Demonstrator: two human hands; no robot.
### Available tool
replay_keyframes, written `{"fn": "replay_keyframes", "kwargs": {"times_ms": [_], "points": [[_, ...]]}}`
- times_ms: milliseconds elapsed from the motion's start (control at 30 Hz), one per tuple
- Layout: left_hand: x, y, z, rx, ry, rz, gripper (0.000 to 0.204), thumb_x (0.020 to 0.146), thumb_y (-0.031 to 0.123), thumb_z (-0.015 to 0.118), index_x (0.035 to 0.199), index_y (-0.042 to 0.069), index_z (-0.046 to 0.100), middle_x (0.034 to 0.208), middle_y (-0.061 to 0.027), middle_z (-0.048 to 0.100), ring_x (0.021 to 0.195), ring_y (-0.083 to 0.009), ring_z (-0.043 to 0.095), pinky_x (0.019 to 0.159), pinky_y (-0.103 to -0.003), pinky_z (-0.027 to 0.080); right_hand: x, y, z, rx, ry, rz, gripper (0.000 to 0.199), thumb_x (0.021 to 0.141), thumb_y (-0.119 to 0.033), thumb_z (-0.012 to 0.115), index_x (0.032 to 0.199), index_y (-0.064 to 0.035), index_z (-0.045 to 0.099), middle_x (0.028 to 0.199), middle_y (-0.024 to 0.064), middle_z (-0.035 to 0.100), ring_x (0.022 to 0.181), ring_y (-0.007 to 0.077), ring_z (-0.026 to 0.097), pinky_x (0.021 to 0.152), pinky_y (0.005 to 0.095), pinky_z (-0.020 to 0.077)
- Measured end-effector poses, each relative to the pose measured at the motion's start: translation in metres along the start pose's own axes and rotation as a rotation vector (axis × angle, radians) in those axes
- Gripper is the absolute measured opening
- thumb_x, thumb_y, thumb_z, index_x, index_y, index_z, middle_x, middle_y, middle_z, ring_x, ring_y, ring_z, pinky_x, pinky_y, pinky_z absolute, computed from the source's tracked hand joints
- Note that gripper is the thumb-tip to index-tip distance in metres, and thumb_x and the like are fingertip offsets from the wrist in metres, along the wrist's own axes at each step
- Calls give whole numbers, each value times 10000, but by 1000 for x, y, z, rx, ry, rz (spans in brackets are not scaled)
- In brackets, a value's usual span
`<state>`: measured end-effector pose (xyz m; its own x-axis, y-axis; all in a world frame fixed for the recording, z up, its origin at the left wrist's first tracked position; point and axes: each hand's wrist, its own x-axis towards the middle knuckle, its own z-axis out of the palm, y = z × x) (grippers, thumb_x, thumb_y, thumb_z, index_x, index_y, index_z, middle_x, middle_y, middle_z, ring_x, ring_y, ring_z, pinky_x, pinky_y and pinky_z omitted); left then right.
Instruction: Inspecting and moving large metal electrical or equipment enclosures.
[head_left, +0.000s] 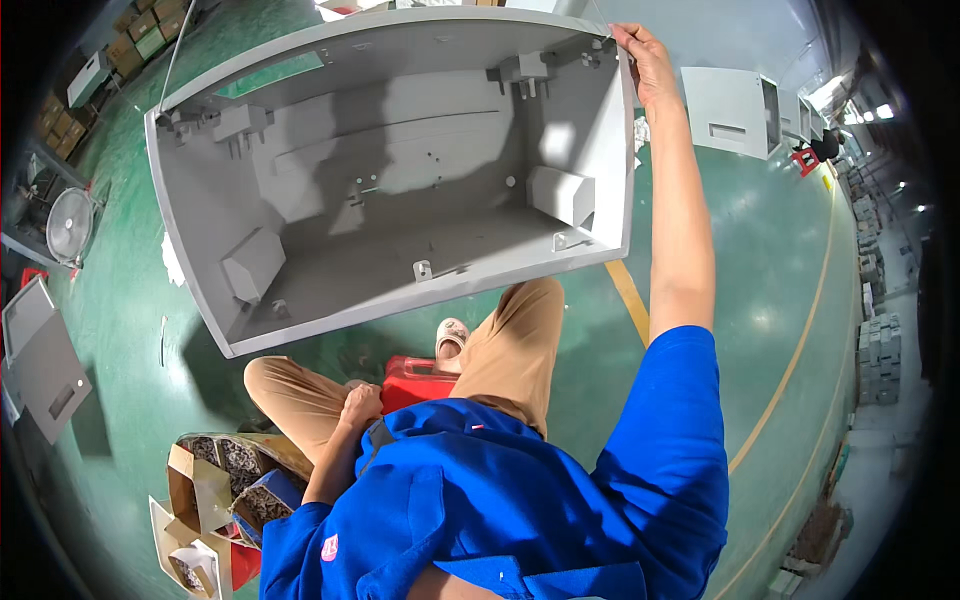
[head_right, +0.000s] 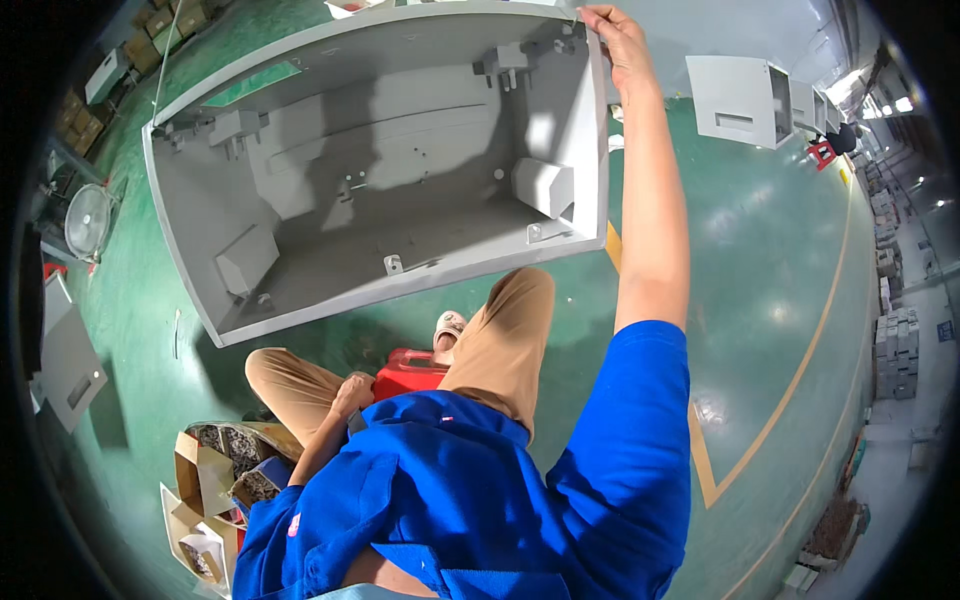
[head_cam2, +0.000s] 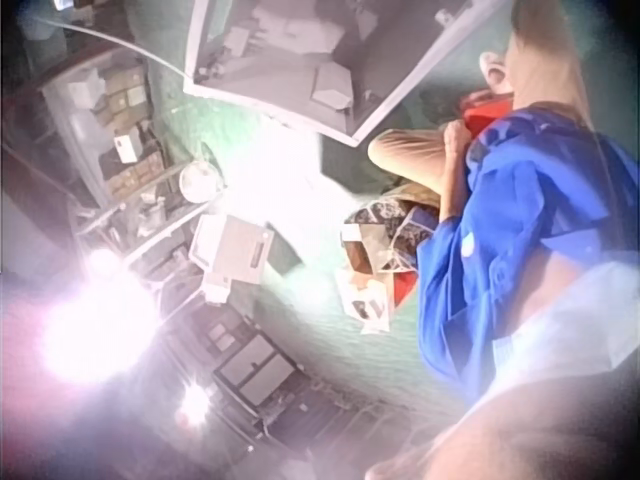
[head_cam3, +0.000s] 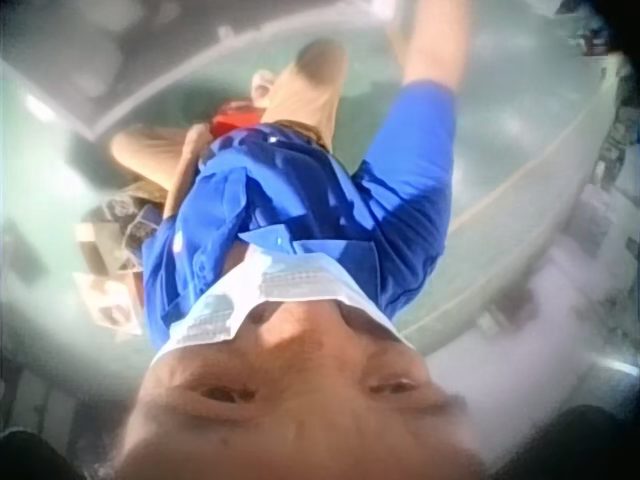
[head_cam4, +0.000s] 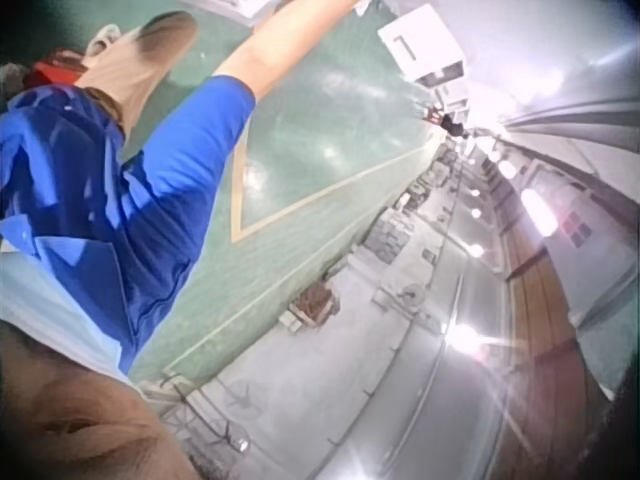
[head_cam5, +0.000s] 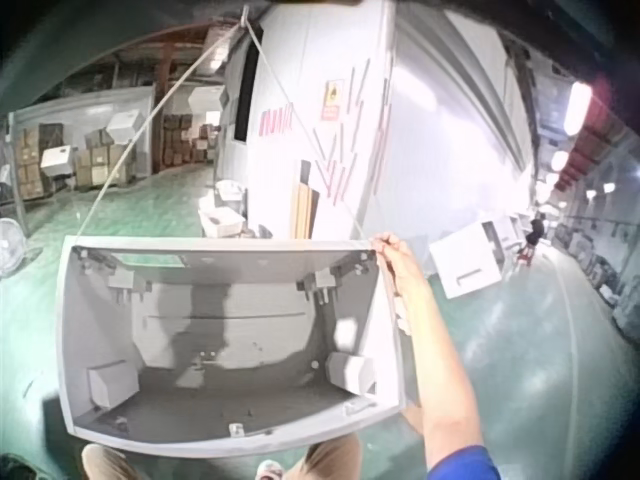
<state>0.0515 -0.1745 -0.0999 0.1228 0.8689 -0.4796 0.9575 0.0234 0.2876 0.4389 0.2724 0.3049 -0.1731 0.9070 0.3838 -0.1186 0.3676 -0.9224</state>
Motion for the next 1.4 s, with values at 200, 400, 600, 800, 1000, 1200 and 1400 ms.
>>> {"fn": "replay_keyframes", "kwargs": {"times_ms": [200,400,600,800,1000,1200,1400], "points": [[5,11,-4,46,63,45,159,637,116,523,703,6,619,742,-211,604,703,-316,611,624,-394,497,7,5,-1,-103,36,-56,106,797,-187,600,819,-84,591,690,-72,544,631,14,475,551,174,367],[6,27,-6,-18,88,-4,178,645,112,518,729,-3,624,750,-212,604,704,-322,610,633,-393,497,-26,-4,25,-20,-45,-104,246,844,-202,540,1042,-56,548,934,-20,519,832,58,463,739,205,384],[14,45,-12,13,117,58,158,649,109,514,701,6,622,737,-217,601,697,-317,611,617,-395,499,-89,3,30,-37,-74,-126,530,849,-223,502,1312,-74,291,1311,69,340,1210,167,295,990,278,226],[23,55,-16,42,109,88,154,642,112,518,686,6,621,708,-212,603,652,-309,616,574,-385,504,-154,20,46,20,-39,10,624,826,-302,531,1306,-13,257,1315,120,325,1220,200,285,999,316,215],[24,49,-18,96,19,0,169,625,120,523,679,0,629,710,-217,605,679,-303,623,613,-378,508,-200,44,82,136,-81,174,641,824,-343,523,1299,4,269,1286,110,363,1193,199,320,996,313,208],[20,50,-18,27,115,25,135,639,136,538,645,37,629,675,-178,611,649,-284,620,582,-383,498,-225,77,109,255,3,185,555,859,-221,491,1305,12,257,1312,100,336,1212,164,288,1001,287,191],[27,46,-2,202,160,51,124,651,159,520,616,95,621,626,-139,611,561,-231,618,459,-340,485,-239,90,124,376,-16,245,514,872,-186,455,1297,26,257,1292,89,356,1194,163,308,996,292,214]]}}
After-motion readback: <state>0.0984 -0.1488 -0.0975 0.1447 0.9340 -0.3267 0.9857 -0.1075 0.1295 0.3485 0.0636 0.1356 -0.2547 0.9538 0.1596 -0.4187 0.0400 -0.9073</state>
